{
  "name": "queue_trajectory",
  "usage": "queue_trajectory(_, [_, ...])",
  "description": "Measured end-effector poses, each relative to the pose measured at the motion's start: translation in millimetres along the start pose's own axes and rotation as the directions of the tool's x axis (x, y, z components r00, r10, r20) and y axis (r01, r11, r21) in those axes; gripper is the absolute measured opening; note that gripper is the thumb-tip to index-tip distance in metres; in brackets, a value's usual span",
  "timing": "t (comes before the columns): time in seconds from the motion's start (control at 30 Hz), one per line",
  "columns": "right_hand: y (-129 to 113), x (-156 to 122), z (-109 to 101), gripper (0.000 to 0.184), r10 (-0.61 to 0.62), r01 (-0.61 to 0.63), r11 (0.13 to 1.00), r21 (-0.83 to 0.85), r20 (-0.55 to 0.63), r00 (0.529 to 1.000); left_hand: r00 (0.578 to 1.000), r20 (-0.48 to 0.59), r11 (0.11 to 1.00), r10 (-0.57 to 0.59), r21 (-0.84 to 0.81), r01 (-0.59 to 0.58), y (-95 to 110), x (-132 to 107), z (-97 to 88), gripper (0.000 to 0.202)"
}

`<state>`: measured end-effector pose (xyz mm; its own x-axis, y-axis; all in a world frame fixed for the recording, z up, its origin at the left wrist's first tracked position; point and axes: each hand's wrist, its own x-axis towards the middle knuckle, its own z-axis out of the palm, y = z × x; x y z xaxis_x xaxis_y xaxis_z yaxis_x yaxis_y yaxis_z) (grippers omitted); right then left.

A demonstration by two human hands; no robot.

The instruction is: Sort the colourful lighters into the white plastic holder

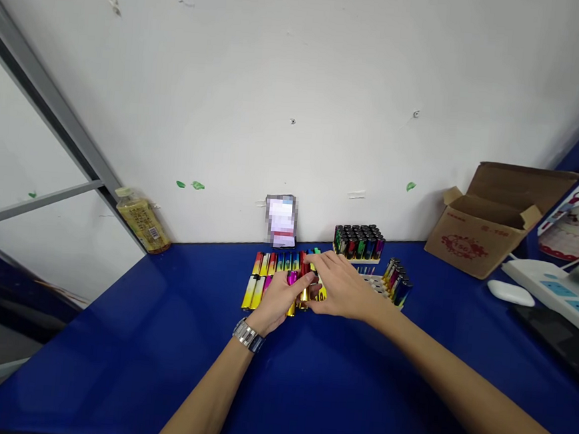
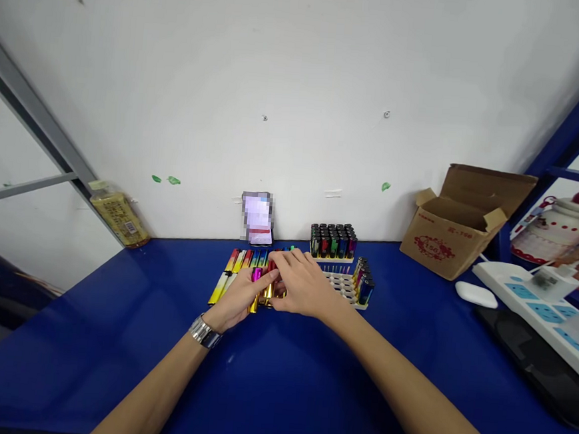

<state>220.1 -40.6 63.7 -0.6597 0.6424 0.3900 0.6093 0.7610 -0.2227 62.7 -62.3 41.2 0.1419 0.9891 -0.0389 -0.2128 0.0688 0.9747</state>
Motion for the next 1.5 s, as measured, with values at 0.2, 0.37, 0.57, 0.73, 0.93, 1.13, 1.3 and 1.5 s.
queue_trajectory(0.2, [39.7, 7.7, 2.3, 0.057, 0.228, -0.226, 0.973, -0.048, 0.052, 0.972, 0.99, -0.111, 0.996, -0.082, -0.031, 0.079, 1.2, 0.8, -4.9, 0.043])
queue_trajectory(0.37, [57.9, 19.6, 2.0, 0.036, 0.298, -0.266, 0.95, -0.162, 0.228, 0.927, 0.995, -0.077, 0.997, -0.062, 0.045, 0.065, 2.9, -0.4, -5.9, 0.041])
queue_trajectory(0.57, [60.3, 26.7, 9.9, 0.019, 0.294, -0.229, 0.949, -0.216, 0.342, 0.893, 0.994, -0.081, 0.997, -0.068, 0.038, 0.071, 3.5, -0.7, -6.3, 0.04])
queue_trajectory(0.73, [64.7, 23.8, 16.4, 0.028, 0.289, -0.236, 0.951, -0.197, 0.304, 0.908, 0.998, -0.06, 0.997, -0.03, 0.07, 0.034, 4.0, -1.0, -6.1, 0.045])
queue_trajectory(0.93, [58.5, 19.1, 13.7, 0.04, 0.314, -0.276, 0.945, -0.174, 0.258, 0.914, 0.998, -0.043, 0.997, -0.041, -0.064, 0.038, 4.1, -1.7, -4.6, 0.043])
queue_trajectory(1.13, [21.9, 5.4, -1.9, 0.03, 0.112, -0.108, 0.989, 0.103, -0.037, 0.993, 0.997, 0.0, 0.954, -0.078, -0.291, 0.075, 3.4, 1.3, -1.3, 0.031])
queue_trajectory(1.3, [-3.4, -9.2, -8.6, 0.063, -0.135, 0.133, 0.958, 0.253, -0.013, 0.991, 0.994, 0.1, 0.921, -0.046, -0.381, 0.081, 0.6, 0.2, 3.6, 0.027])
queue_trajectory(1.5, [-3.2, -16.1, -2.9, 0.07, -0.152, 0.152, 0.966, 0.209, -0.015, 0.988, 0.976, 0.204, 0.901, -0.076, -0.405, 0.155, 1.4, -6.0, 7.9, 0.023])
